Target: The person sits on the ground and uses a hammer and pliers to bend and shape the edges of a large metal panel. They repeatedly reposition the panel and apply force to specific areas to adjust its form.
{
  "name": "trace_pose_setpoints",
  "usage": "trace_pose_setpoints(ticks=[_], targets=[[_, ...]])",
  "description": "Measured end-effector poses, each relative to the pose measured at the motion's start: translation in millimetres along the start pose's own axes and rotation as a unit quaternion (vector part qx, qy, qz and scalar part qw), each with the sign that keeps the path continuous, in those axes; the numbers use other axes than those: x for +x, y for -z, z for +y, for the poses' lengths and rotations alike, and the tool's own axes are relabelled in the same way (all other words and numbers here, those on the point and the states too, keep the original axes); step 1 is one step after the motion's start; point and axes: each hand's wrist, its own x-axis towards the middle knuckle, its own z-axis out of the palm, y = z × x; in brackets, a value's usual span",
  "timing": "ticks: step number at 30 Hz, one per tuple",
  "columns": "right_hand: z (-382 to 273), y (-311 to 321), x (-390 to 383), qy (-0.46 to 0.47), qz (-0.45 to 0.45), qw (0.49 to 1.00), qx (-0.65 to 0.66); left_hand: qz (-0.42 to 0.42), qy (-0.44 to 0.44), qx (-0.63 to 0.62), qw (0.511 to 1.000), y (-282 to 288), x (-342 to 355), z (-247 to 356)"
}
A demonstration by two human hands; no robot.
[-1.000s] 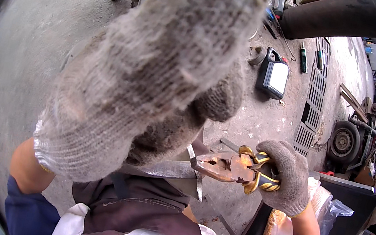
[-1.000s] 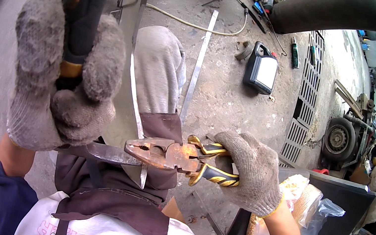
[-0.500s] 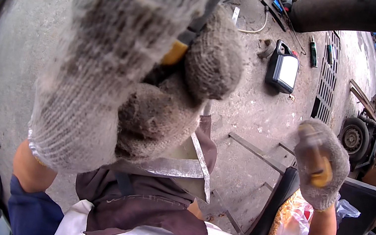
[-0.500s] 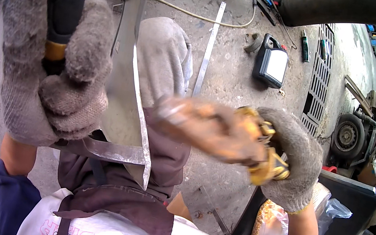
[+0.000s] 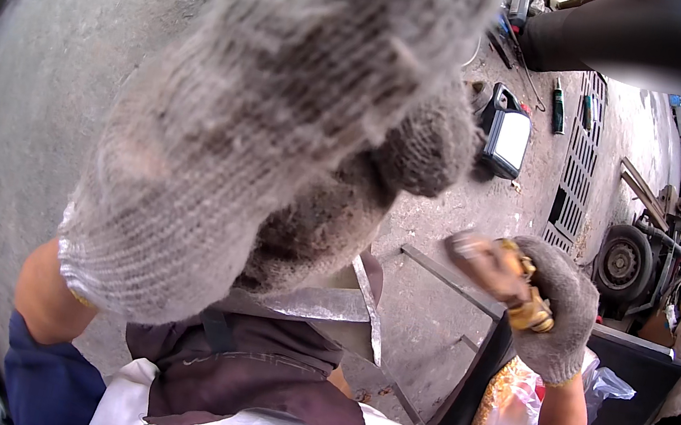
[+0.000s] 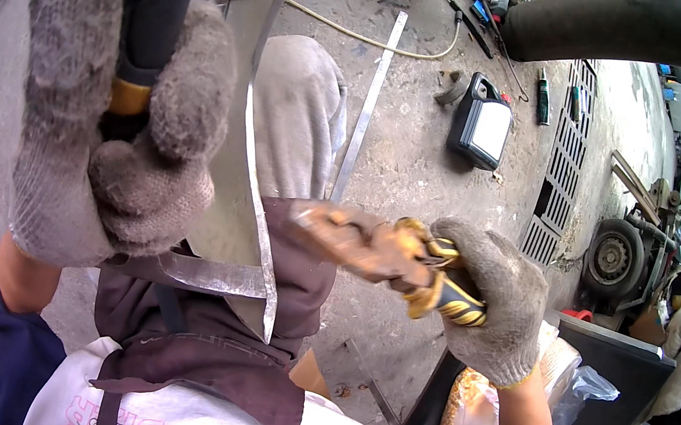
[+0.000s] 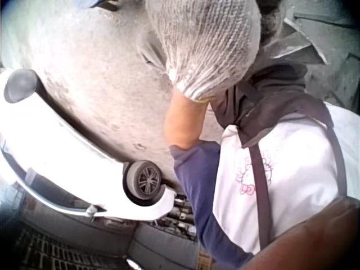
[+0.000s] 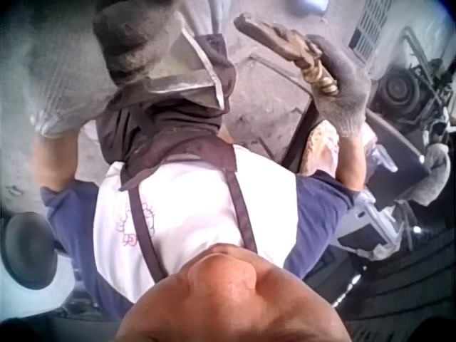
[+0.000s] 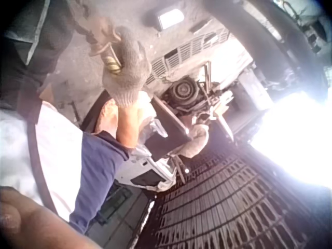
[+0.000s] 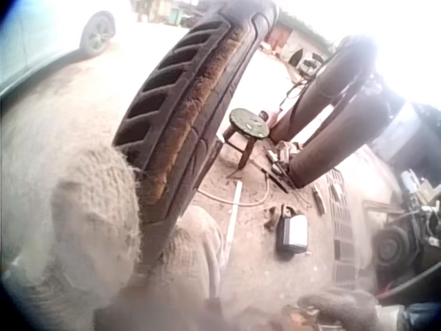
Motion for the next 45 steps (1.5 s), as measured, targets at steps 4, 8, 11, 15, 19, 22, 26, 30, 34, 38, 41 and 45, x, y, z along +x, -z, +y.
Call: trace_pose_setpoints(ticks=[4,8,11,15,19,22,26,30,34,38,41,45], targets=[[-8.0,11.4,6.1,0.015,-0.257,0.959,-0.122,0.009,0.0,0.003,1.0,0.5,-4.3,-0.4],[-5.2,-11.8,-13.6,-0.111,0.079,0.988,0.067,0.011,0.003,-0.003,1.0,1.5,-7.6,-1.3],[-15.3,12.1,3.4,-0.024,-0.262,0.955,-0.136,0.015,0.0,0.003,1.0,1.6,-7.9,1.0],[-3.4,10.1,-5.1,-0.024,-0.025,0.999,-0.031,0.008,-0.001,-0.007,1.0,1.7,-5.5,0.4],[-24.0,22.3,12.0,-0.027,-0.318,0.933,-0.169,0.022,-0.005,0.001,1.0,0.9,-14.0,2.2],[-14.6,23.3,7.9,-0.033,-0.128,0.988,-0.078,0.02,-0.007,-0.003,1.0,0.4,-14.8,2.7],[-28.0,27.5,13.5,-0.033,-0.324,0.928,-0.182,0.024,-0.007,-0.004,1.0,-0.1,-17.7,2.5],[-16.8,23.3,7.8,-0.017,-0.091,0.993,-0.074,0.027,-0.009,-0.002,1.0,2.8,-20.0,6.1],[-28.1,22.6,12.5,-0.033,-0.268,0.941,-0.206,0.032,-0.012,-0.008,0.999,2.9,-23.8,5.6],[-22.0,18.8,10.4,0.01,-0.175,0.966,-0.19,0.037,-0.016,-0.011,0.999,2.4,-26.7,5.4],[-19.5,21.1,6.5,-0.033,-0.111,0.985,-0.126,0.031,-0.017,-0.021,0.999,0.6,-25.3,3.9],[-24.4,23.9,7.9,-0.001,-0.154,0.975,-0.162,0.032,-0.022,-0.022,0.999,-1.9,-26.8,4.3]])
